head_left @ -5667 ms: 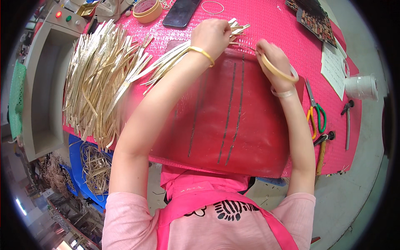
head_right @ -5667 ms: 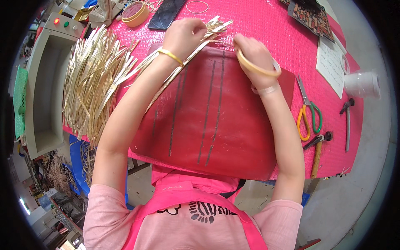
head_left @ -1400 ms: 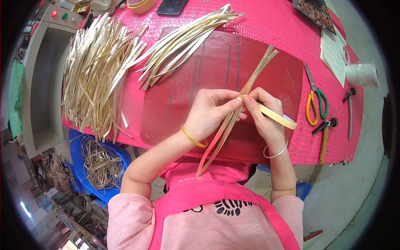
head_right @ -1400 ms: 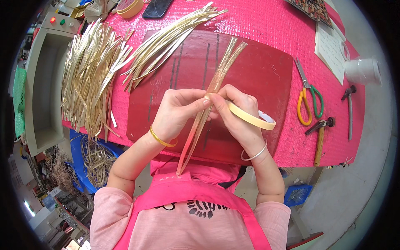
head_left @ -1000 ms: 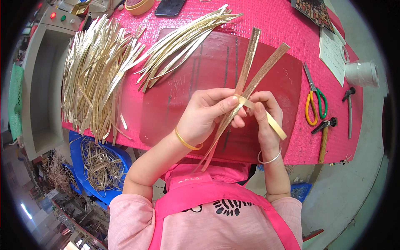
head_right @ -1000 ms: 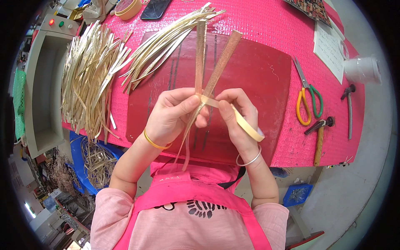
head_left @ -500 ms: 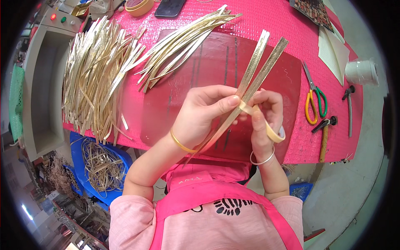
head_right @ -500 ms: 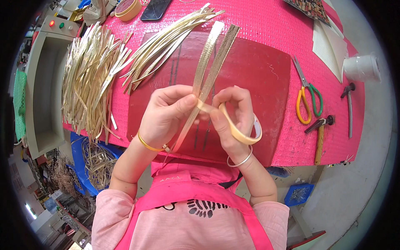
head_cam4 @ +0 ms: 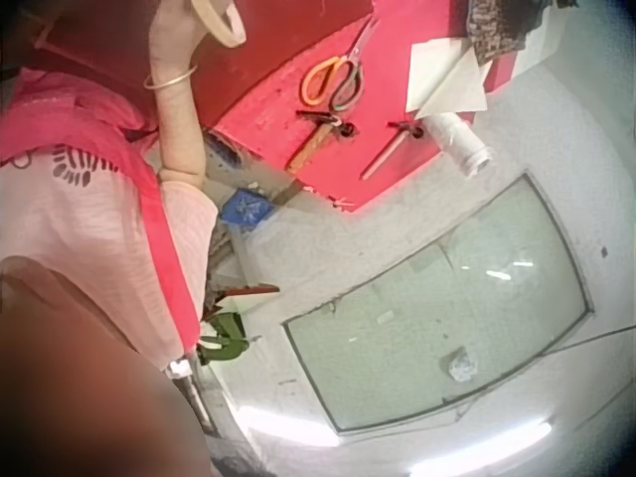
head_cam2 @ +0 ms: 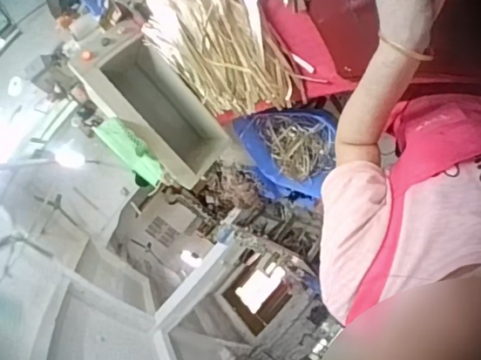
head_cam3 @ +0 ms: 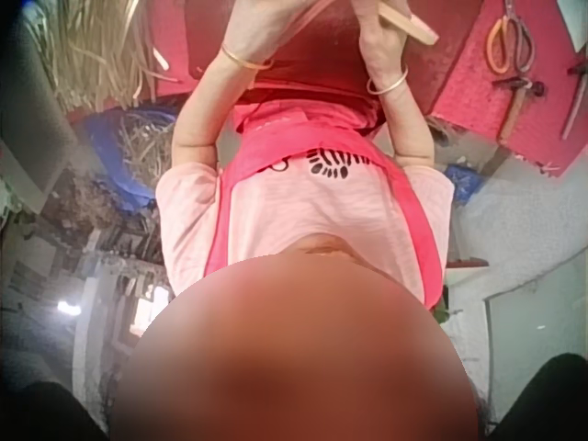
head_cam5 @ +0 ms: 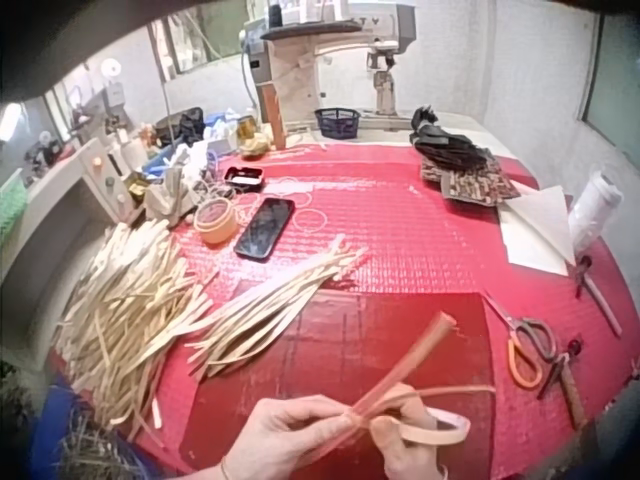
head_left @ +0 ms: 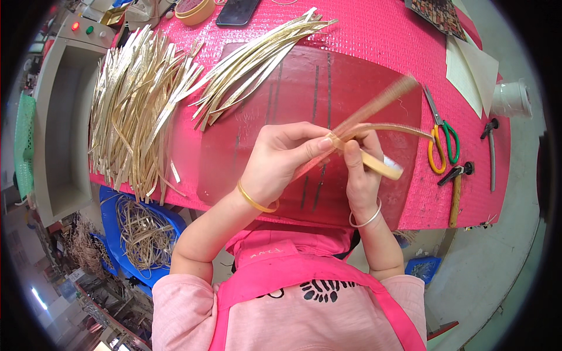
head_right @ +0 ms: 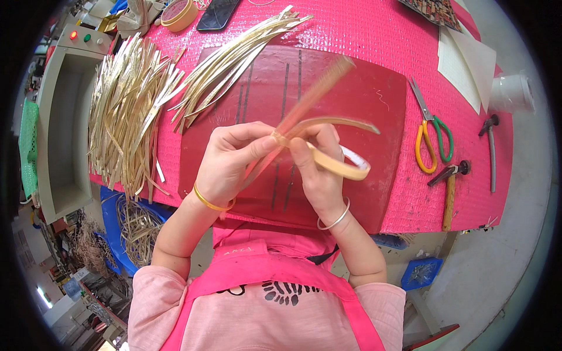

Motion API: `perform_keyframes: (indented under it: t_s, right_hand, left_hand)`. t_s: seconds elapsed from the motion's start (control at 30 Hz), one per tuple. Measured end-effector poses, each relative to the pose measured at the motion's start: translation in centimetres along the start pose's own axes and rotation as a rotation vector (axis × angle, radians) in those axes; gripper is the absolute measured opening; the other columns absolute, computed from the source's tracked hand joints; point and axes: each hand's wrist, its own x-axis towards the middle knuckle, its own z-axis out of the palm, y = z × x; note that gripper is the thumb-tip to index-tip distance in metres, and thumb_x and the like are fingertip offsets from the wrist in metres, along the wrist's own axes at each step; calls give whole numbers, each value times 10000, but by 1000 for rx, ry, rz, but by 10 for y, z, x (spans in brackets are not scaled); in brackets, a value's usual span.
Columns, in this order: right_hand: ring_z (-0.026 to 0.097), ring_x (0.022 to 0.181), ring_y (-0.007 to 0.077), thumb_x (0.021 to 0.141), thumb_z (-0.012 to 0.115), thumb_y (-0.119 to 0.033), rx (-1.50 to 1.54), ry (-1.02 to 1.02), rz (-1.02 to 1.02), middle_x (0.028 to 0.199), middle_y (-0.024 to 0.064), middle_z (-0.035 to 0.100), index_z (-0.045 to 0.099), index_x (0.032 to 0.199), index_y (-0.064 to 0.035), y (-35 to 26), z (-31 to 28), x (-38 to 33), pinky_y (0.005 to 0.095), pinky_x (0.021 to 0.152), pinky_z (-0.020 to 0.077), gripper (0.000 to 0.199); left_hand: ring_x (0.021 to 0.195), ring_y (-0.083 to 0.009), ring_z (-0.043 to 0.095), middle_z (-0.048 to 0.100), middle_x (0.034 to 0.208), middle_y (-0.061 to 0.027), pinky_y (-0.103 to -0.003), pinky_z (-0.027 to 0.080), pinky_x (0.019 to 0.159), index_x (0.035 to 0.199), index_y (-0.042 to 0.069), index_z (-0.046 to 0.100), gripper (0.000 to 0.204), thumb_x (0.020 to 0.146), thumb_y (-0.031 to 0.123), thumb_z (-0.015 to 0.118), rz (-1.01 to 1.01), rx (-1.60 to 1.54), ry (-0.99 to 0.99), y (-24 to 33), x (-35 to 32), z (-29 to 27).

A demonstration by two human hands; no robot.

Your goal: Manual weaving and braiding of gold-colored strips into a decorative pattern on a workbench.

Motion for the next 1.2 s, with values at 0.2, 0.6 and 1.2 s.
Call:
perform_keyframes:
  t_s: [0.2, 0.6, 1.2]
  right_hand:
    - [448, 690, 202, 758, 543, -129, -286, -139, -279, 686, 45, 493, 518, 696, -55, -10, 2, 11, 348, 758, 299, 100]
    - [456, 610, 233, 713, 561, -83, -485, -535, -283, 601, 72, 463, 490, 638, -52, -2, -13, 32, 339, 690, 361, 108]
    - [494, 635, 82, 778, 549, -70, 333, 58, 118, 780, 56, 555, 459, 872, -45, -7, -28, 73, 178, 572, 392, 132]
  left_hand:
    - [512, -87, 528, 558, 683, -55, -178, 396, 434, 865, -52, 559, 165, 781, 90, 557, -79, -52, 98, 18, -14, 2]
    - [1116, -293, 370, 404, 1184, -183, -327, 287, 939, 1187, 5, 377, 572, 686, 118, 629, 494, 1778, 500, 88, 16, -173]
    - [579, -161, 592, 586, 688, -126, -234, 475, 502, 880, -36, 520, 184, 783, 118, 548, -81, 260, -98, 64, 62, -23]
